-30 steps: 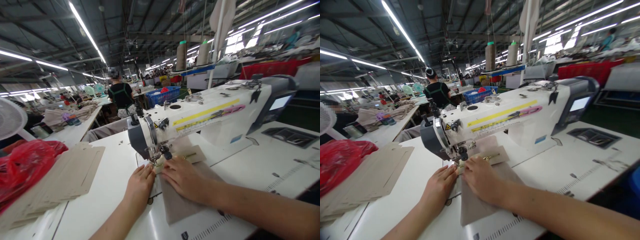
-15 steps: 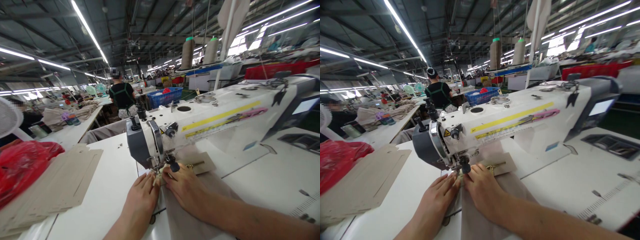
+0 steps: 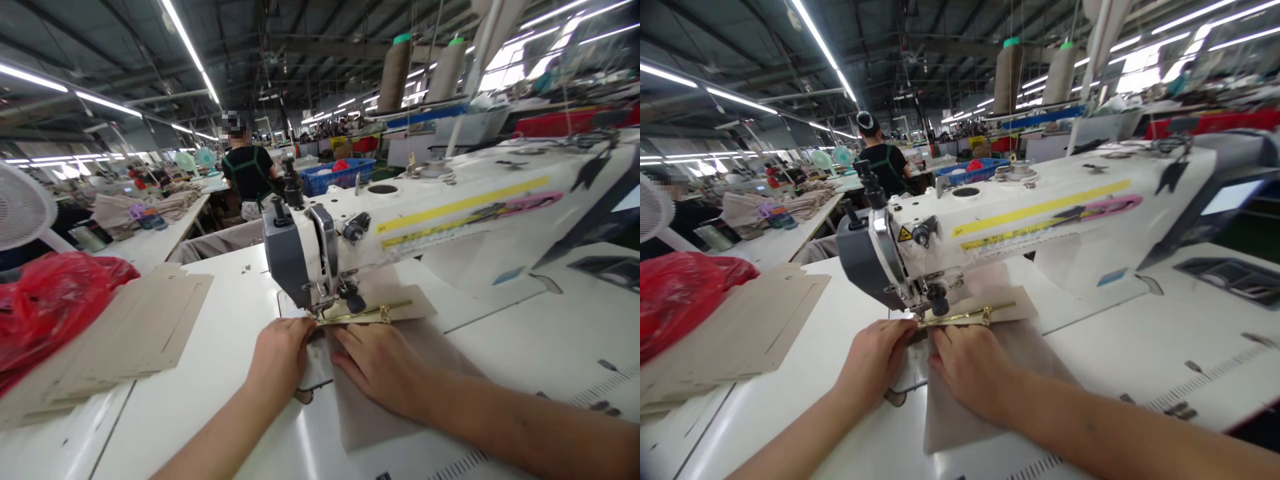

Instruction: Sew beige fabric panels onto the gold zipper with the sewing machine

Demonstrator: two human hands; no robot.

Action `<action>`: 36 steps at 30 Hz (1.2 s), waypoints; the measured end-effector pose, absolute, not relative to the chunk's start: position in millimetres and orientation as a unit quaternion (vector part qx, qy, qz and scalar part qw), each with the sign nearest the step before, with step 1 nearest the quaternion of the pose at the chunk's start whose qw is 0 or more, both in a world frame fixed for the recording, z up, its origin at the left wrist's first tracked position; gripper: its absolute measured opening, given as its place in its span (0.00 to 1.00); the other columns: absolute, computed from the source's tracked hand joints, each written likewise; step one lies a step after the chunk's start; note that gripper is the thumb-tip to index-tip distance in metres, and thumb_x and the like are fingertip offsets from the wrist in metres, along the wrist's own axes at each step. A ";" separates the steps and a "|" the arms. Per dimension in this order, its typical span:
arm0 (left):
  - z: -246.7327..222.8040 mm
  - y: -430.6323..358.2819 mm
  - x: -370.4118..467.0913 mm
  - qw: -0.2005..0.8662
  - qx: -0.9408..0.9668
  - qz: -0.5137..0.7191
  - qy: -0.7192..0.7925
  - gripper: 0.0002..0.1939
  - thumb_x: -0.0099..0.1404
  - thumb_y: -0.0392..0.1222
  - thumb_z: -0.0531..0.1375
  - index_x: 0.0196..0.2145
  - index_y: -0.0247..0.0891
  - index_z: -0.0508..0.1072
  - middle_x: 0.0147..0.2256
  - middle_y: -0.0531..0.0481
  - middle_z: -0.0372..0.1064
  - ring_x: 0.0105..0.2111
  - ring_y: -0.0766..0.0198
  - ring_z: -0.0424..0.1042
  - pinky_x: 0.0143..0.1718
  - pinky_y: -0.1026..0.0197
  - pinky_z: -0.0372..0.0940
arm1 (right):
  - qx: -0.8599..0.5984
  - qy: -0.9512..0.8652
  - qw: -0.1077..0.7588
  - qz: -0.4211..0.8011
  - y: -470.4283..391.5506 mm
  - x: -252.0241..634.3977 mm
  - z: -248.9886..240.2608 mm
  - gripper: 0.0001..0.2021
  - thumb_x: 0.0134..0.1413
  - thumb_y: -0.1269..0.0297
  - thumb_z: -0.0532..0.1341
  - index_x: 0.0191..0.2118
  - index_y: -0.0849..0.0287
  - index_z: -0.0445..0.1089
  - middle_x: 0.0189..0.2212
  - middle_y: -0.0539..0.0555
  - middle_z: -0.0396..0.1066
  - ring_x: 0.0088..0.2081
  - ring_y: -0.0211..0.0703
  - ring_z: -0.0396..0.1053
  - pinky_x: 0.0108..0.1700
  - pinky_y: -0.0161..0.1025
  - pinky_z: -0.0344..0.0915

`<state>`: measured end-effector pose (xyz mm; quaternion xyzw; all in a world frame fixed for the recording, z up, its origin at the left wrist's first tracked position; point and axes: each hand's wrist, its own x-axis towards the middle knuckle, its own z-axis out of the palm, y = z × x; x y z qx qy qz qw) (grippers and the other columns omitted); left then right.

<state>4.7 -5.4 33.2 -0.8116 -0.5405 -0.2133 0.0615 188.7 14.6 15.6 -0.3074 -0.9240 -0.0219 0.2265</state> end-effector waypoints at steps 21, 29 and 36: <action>24.8 -10.0 6.6 0.161 -0.875 -0.182 -0.420 0.11 0.66 0.32 0.49 0.42 0.33 0.70 0.37 0.43 0.73 0.38 0.57 0.73 0.41 0.54 0.70 | -0.273 -0.942 0.192 0.038 20.3 190.9 26.5 0.04 0.57 0.71 0.58 0.33 0.62 0.70 0.29 0.54 0.71 0.29 0.45 0.68 0.31 0.41 0.63; 19.0 -9.2 6.6 0.149 -0.862 -0.210 -0.437 0.14 0.70 0.36 0.46 0.42 0.35 0.71 0.37 0.44 0.72 0.39 0.58 0.72 0.40 0.55 0.70 | -0.260 -0.930 0.258 0.020 39.7 186.1 15.9 0.09 0.56 0.78 0.53 0.37 0.66 0.70 0.39 0.61 0.69 0.42 0.51 0.64 0.45 0.48 0.62; 13.8 -10.7 13.8 0.151 -0.840 -0.233 -0.467 0.16 0.70 0.38 0.46 0.39 0.33 0.73 0.37 0.43 0.73 0.37 0.56 0.71 0.37 0.54 0.71 | -0.264 -0.933 0.244 0.027 41.8 183.7 12.3 0.10 0.54 0.78 0.53 0.38 0.68 0.70 0.39 0.62 0.68 0.41 0.52 0.64 0.44 0.47 0.63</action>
